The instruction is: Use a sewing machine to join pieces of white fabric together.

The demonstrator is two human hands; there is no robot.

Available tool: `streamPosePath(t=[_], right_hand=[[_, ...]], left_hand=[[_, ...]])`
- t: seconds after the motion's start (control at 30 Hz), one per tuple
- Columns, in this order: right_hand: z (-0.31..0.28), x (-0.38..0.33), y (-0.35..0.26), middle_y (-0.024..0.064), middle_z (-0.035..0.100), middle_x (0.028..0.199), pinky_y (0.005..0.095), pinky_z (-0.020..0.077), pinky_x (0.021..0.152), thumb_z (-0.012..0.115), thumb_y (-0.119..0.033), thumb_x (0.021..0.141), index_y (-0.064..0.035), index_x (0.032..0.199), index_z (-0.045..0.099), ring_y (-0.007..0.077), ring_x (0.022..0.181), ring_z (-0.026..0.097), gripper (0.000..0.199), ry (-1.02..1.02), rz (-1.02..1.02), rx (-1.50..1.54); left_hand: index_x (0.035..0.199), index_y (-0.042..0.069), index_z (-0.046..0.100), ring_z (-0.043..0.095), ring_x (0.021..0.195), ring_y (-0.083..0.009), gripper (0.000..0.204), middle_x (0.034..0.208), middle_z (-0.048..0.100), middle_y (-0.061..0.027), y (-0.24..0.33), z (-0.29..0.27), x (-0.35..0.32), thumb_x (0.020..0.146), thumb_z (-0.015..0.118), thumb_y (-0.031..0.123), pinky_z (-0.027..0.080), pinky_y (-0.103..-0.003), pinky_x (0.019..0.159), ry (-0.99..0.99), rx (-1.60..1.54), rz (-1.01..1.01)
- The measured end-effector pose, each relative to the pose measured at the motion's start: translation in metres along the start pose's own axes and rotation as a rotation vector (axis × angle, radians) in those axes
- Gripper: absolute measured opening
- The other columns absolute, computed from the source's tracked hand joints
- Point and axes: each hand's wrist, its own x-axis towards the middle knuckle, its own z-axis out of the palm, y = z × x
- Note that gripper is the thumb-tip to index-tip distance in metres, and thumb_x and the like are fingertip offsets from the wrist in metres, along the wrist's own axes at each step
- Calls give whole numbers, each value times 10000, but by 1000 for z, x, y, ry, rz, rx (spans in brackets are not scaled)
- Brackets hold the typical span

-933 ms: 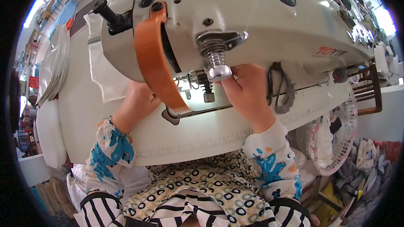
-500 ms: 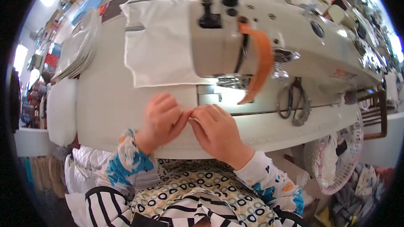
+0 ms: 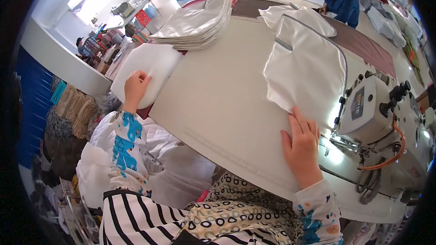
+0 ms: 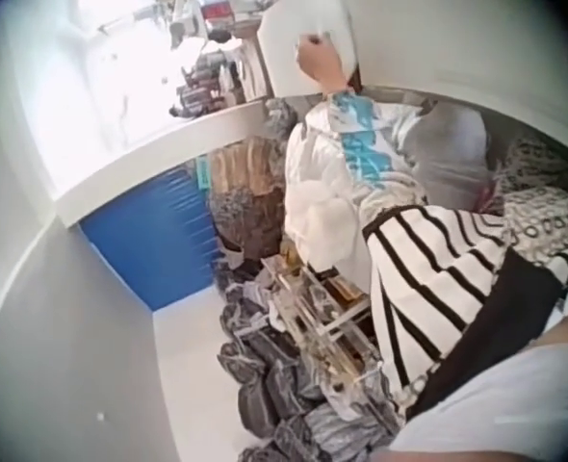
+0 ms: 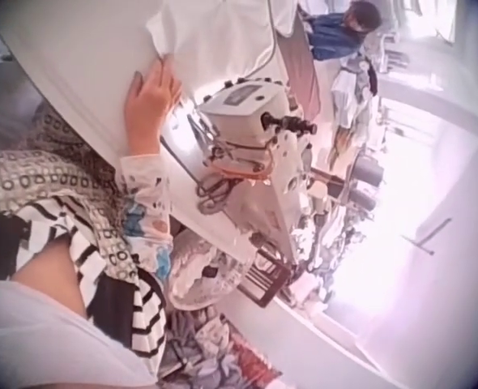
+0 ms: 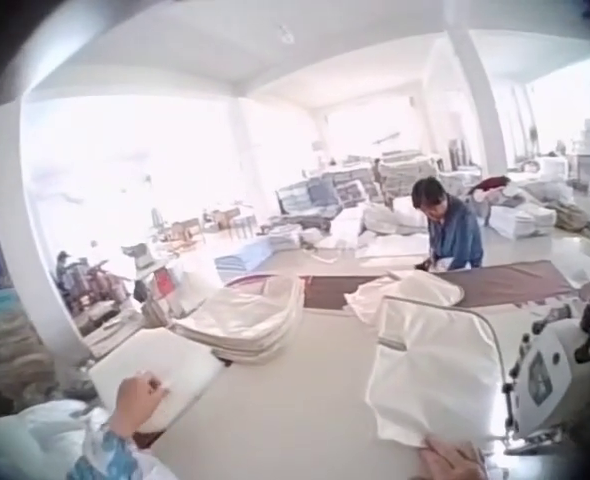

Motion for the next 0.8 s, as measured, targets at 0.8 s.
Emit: streamPosePath(t=[0.8], right_hand=[[-5, -52, -71, 142, 577, 1415, 546, 366, 1142, 719, -199, 881, -82, 1326, 629, 368, 1332, 503, 469, -124, -188, -2]], left_hand=[[963, 45, 687, 654, 910, -404, 194, 949, 698, -181, 211, 24, 78, 915, 674, 233, 516, -511, 788, 146, -453, 332]])
